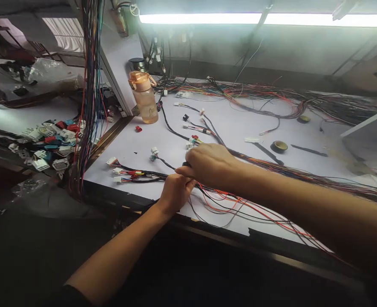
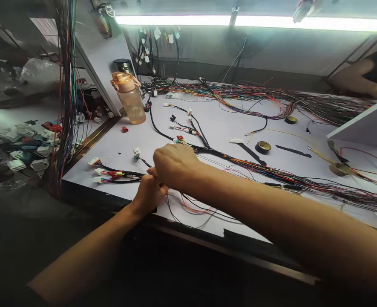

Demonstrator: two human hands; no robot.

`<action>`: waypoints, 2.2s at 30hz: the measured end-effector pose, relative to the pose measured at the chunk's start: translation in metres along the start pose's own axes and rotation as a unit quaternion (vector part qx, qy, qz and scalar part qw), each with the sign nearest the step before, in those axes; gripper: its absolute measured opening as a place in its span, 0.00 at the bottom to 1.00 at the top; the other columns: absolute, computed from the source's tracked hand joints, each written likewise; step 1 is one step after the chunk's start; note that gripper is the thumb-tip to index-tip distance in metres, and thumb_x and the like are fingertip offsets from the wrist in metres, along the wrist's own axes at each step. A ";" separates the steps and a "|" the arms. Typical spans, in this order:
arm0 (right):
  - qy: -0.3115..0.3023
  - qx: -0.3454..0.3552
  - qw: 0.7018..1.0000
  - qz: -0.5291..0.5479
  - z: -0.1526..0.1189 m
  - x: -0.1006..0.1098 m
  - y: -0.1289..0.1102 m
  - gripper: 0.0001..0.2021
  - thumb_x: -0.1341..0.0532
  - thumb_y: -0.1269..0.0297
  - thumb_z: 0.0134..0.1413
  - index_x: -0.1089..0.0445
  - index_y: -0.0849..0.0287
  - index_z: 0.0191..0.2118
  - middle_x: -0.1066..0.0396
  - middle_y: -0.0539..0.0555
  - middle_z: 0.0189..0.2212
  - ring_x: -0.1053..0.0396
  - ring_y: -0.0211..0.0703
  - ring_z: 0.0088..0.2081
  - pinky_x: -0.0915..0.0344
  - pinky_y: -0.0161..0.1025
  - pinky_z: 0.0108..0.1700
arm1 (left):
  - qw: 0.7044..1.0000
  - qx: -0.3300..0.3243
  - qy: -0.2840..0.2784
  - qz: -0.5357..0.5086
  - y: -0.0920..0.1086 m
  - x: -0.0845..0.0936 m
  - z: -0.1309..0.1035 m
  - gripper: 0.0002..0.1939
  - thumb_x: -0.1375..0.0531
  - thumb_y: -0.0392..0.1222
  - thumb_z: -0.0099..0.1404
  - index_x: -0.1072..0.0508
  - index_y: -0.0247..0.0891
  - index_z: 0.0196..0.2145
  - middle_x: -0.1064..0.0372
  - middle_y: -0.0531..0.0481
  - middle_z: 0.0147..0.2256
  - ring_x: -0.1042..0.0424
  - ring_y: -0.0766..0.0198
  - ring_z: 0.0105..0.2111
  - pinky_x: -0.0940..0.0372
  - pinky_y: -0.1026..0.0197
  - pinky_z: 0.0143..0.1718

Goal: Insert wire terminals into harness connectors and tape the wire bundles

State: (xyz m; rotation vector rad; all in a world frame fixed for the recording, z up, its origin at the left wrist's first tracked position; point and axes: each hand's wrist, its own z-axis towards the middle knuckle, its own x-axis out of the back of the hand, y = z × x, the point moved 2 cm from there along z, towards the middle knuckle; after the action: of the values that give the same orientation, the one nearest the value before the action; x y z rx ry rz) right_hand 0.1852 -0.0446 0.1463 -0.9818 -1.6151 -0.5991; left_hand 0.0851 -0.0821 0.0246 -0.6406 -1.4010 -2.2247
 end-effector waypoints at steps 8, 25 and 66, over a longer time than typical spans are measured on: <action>-0.120 -0.092 0.977 0.152 0.048 -0.017 0.058 0.11 0.35 0.60 0.51 0.25 0.60 0.23 0.37 0.51 0.15 0.39 0.37 0.19 0.45 0.38 0.24 | 0.993 -0.095 -0.023 -0.072 -0.005 0.005 -0.014 0.08 0.43 0.37 0.67 0.24 0.37 0.41 0.25 0.47 0.32 0.27 0.65 0.29 0.32 0.62 0.35; 0.216 0.147 0.919 0.294 0.003 -0.086 0.075 0.09 0.35 0.58 0.54 0.25 0.56 0.38 0.35 0.51 0.30 0.39 0.39 0.33 0.43 0.38 0.34 | 0.937 0.180 -0.014 -0.299 -0.014 0.008 -0.008 0.11 0.40 0.47 0.64 0.29 0.36 0.33 0.31 0.54 0.27 0.36 0.74 0.19 0.40 0.68 0.22; 0.203 0.065 0.641 0.737 0.010 -0.090 0.048 0.18 0.28 0.54 0.40 0.32 0.60 0.32 0.28 0.49 0.27 0.32 0.35 0.30 0.35 0.35 0.32 | 0.986 0.058 -0.144 -0.068 -0.003 0.021 0.001 0.20 0.45 0.48 0.67 0.36 0.37 0.20 0.46 0.55 0.23 0.45 0.68 0.24 0.47 0.63 0.28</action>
State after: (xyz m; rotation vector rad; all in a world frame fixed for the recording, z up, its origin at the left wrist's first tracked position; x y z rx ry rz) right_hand 0.2255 -0.0373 0.0518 -1.5147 -0.0809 0.4495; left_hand 0.0667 -0.0825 0.0358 -0.8755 -1.7499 -2.1981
